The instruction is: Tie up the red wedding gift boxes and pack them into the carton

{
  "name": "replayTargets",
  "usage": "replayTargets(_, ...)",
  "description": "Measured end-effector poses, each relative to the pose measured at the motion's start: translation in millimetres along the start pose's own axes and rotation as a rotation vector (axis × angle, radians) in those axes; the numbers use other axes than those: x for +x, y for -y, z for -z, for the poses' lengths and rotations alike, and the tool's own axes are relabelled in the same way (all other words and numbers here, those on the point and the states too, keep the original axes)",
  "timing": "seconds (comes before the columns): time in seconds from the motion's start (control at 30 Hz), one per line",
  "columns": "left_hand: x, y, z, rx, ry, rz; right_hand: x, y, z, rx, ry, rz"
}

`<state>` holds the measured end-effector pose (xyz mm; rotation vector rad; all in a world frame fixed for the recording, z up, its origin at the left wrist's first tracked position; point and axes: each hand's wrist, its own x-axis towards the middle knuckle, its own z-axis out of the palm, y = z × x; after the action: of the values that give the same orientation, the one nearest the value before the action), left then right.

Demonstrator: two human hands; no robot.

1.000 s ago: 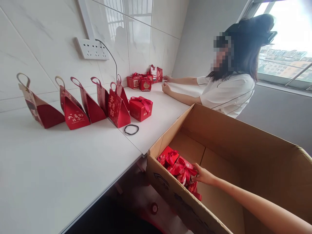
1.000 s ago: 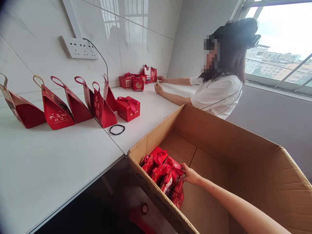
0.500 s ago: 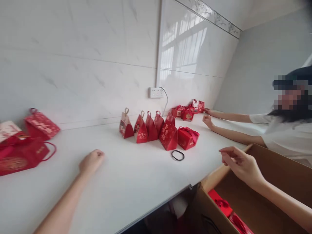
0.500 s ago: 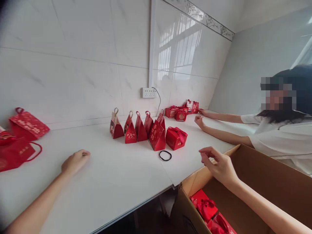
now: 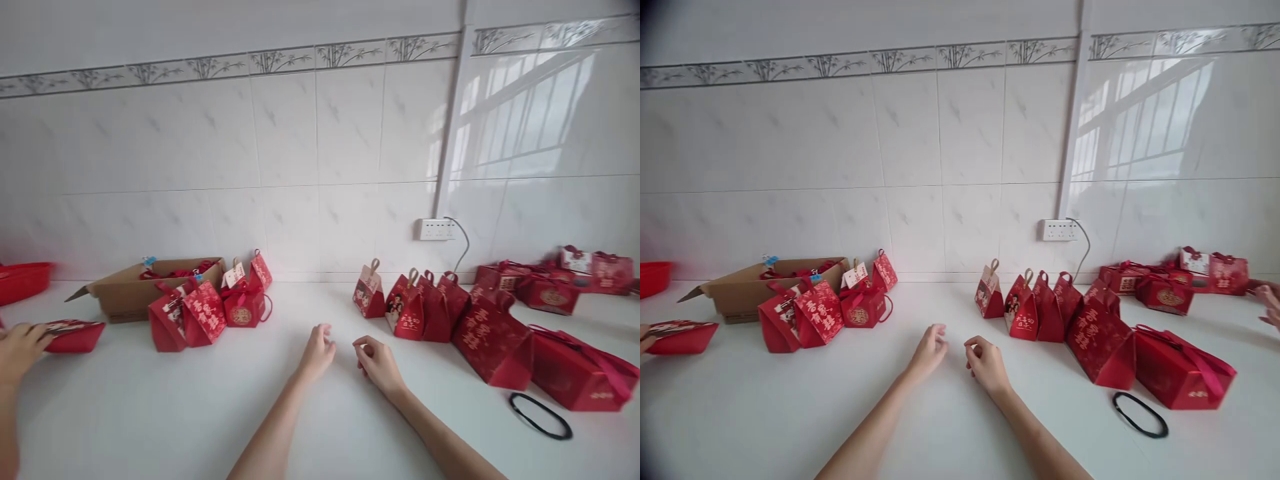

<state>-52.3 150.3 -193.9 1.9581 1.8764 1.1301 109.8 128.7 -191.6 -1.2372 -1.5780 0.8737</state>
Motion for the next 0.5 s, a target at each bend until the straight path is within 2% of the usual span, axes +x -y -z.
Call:
replayTargets(0.1,18.2,21.2,14.3,-0.047,-0.336,0.158,3.8,-7.4,2.3,0.029,0.058,-0.068)
replayTargets(0.17,32.7,37.5,25.9,-0.071,-0.565,0.348,4.3,-9.9,7.9,0.056,0.078,-0.089)
replayTargets(0.23,44.5,52.2,37.6,-0.104,-0.717,0.536,4.4,-9.9,10.9,0.087,0.090,-0.111)
replayTargets(0.3,52.1,60.9,48.3,-0.132,-0.773,0.648,4.4,-8.1,10.4,0.120,0.092,-0.135)
replayTargets(0.5,71.0,60.6,72.1,-0.136,-0.747,0.754,12.5,-4.8,5.8,0.187,0.054,-0.170)
